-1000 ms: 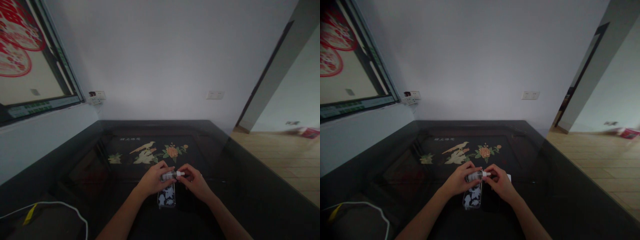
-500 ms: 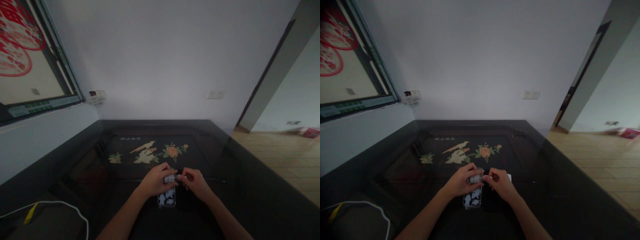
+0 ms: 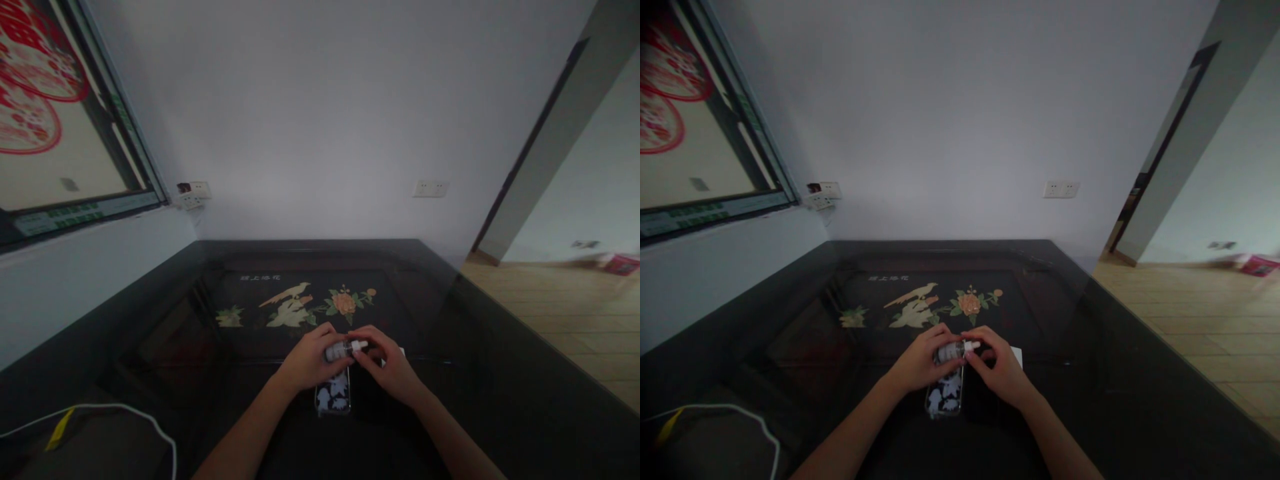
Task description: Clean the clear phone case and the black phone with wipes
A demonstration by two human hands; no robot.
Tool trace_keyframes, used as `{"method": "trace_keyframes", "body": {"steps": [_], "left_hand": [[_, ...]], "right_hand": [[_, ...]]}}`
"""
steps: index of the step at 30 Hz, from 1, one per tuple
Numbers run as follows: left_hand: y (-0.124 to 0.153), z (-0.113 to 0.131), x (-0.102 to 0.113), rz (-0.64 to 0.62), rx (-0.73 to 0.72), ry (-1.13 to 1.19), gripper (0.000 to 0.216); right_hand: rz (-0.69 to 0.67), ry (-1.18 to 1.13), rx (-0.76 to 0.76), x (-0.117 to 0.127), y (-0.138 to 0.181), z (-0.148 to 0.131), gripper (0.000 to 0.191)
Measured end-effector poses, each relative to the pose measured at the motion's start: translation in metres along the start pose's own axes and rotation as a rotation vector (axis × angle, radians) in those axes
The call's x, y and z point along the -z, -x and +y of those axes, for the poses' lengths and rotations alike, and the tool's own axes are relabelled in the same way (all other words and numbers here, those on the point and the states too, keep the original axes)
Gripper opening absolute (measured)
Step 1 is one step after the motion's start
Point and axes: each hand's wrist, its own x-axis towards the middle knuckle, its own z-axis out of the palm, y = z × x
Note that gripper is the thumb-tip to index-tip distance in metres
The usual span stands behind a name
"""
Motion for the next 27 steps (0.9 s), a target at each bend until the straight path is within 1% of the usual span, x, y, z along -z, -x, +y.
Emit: {"method": "trace_keyframes", "body": {"steps": [4,6,9,11,14,16,18,20,23,27], "left_hand": [[0.0,-0.001,-0.002,0.023,-0.004,0.009,0.04],[0.0,-0.002,-0.003,0.016,-0.018,0.007,0.04],[0.001,-0.001,-0.004,0.005,-0.039,0.01,0.039],[0.001,-0.001,-0.004,0.018,-0.035,0.017,0.039],[0.0,0.001,-0.004,0.048,-0.013,0.033,0.036],[-0.001,0.001,-0.003,0.063,-0.003,0.037,0.034],[-0.001,0.0,-0.003,0.07,-0.001,0.04,0.033],[-0.001,-0.001,-0.003,0.072,0.0,0.042,0.032],[0.0,-0.003,-0.004,0.055,-0.003,0.04,0.034],[0.001,-0.004,-0.005,0.031,-0.035,0.039,0.041]], "right_hand": [[0.012,0.046,0.007,-0.001,-0.001,0.003,0.022],[0.009,0.064,-0.034,-0.001,-0.002,0.007,0.022],[-0.05,0.039,-0.138,0.001,-0.003,0.011,0.024],[-0.068,0.017,-0.168,0.001,-0.002,0.011,0.026],[-0.006,0.036,-0.1,0.001,-0.001,0.008,0.026],[0.029,0.045,-0.039,0.001,-0.001,0.006,0.032],[0.033,0.043,-0.001,0.0,0.0,0.005,0.035],[0.019,0.047,0.014,0.0,-0.001,0.005,0.03],[0.011,0.083,-0.007,0.0,-0.002,0.005,0.022],[0.001,0.164,-0.109,0.003,-0.003,0.004,0.023]]}}
